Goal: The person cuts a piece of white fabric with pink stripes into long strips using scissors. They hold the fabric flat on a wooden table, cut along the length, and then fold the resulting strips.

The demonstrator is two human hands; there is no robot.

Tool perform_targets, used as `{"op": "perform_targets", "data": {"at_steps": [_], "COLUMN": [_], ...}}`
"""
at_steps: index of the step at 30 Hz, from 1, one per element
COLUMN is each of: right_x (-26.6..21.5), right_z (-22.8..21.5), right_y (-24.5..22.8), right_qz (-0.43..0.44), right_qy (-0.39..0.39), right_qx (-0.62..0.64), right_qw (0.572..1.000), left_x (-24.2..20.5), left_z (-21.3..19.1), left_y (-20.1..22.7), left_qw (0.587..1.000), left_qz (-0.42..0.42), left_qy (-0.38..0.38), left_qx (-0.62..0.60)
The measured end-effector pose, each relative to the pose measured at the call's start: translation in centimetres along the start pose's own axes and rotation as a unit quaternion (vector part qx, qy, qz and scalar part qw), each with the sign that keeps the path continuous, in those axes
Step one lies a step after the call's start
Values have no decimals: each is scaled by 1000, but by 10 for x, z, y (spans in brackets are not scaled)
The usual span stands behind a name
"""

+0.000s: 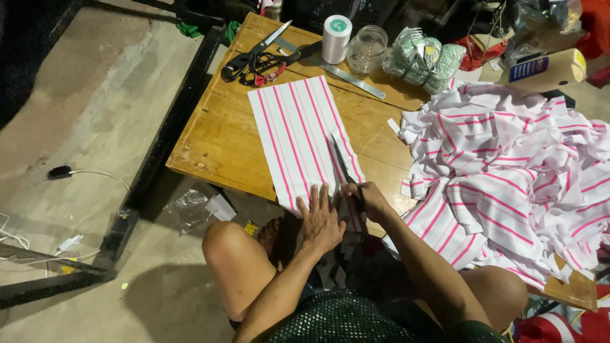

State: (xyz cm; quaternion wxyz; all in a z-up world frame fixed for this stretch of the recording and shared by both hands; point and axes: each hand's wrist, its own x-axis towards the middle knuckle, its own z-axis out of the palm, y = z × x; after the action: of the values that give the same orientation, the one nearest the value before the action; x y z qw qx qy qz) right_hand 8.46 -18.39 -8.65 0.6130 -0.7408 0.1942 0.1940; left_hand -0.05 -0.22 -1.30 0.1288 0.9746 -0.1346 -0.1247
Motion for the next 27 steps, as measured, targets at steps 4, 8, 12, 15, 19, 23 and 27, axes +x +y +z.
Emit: {"op": "perform_targets", "data": {"at_steps": [4, 8, 12, 15, 19, 23, 27], "right_x": [-9, 3, 46, 7, 6, 58, 50], "right_z": [4, 17, 21, 20, 21, 19, 23], "right_y": [-46, -31, 17, -36, -64, -17, -21], "right_qz": [-1, -22, -23, -21, -32, -51, -54], "right_qy": [4, 6, 21, 1, -14, -1, -1], "right_qx": [-31, -16, 19, -6, -69, -28, -17], "right_qw": [1000, 1000, 999, 1000, 997, 998, 998], "left_x": [7, 3, 0, 0, 0, 0, 0], "left_z": [21, 10, -4, 0, -3, -4, -1], "left_y": [-5, -3, 0, -1, -1, -3, -4], "left_qw": [1000, 1000, 1000, 1000, 1000, 1000, 999], "left_qz": [5, 4, -3, 3, 5, 12, 20], "left_qy": [-2, -4, -19, -18, -20, -11, -3], "left_qx": [4, -8, -10, 2, -1, -9, -33]}}
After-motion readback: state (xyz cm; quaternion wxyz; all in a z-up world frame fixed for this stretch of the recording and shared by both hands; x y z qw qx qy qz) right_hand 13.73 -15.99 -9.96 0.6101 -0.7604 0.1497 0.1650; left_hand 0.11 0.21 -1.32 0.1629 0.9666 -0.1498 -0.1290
